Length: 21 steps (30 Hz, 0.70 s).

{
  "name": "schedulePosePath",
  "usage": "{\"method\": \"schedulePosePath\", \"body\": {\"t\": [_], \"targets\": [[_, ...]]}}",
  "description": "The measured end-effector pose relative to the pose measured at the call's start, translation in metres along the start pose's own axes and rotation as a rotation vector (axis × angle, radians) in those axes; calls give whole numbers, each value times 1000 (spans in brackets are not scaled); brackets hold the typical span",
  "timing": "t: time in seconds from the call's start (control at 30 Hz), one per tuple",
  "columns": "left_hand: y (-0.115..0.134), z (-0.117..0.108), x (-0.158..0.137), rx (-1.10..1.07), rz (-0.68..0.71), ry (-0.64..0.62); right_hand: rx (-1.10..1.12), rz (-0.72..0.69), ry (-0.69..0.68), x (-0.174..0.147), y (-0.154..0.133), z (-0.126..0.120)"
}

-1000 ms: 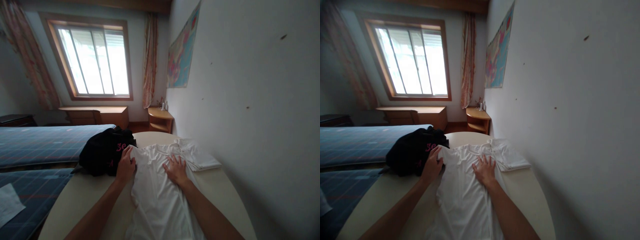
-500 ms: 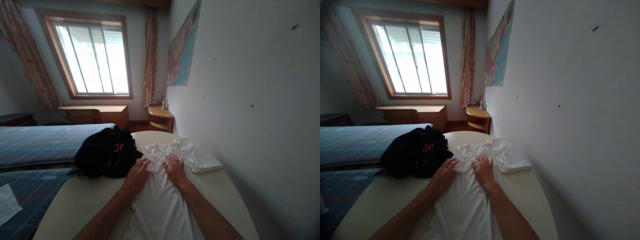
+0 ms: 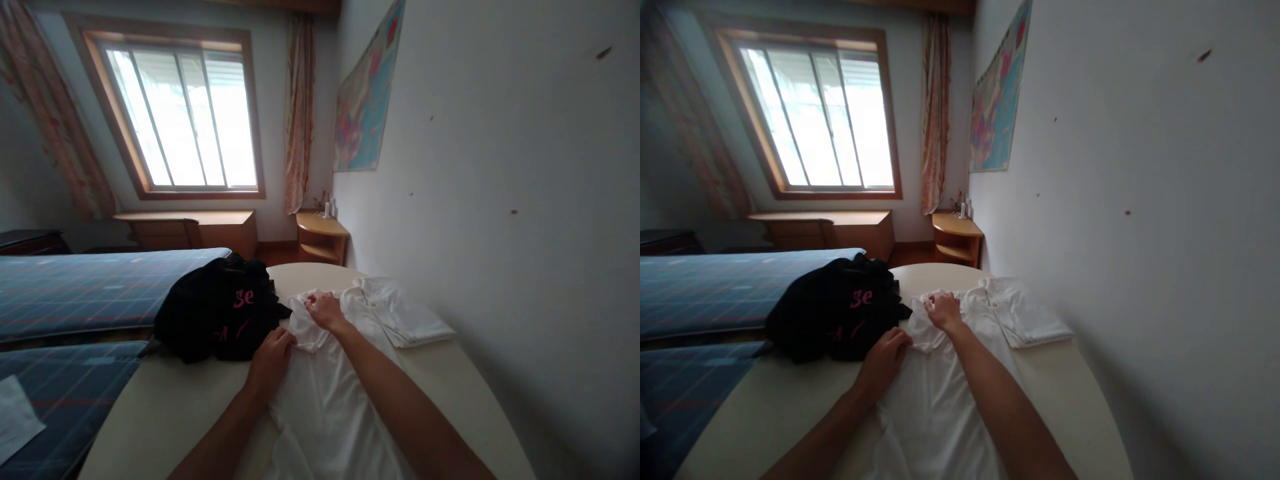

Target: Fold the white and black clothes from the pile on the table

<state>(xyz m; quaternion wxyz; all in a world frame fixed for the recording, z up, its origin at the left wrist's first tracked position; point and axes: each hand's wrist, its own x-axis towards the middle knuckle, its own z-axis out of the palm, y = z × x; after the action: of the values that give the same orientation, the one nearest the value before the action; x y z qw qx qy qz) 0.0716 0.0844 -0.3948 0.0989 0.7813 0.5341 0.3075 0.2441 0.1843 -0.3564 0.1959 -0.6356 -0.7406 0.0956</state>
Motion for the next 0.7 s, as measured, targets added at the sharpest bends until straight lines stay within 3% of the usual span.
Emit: {"method": "schedulePosePath", "body": {"t": [0.2,0.47,0.7], "targets": [[-2,-1,-1,-8,12,32,39,98,-80,28,-31,19],[-1,1,0,-15,-17,57,164,264,-88,52,-31,33],[-10,7,1,-61,-58,118,288,214,-74,54,-26,40]]}}
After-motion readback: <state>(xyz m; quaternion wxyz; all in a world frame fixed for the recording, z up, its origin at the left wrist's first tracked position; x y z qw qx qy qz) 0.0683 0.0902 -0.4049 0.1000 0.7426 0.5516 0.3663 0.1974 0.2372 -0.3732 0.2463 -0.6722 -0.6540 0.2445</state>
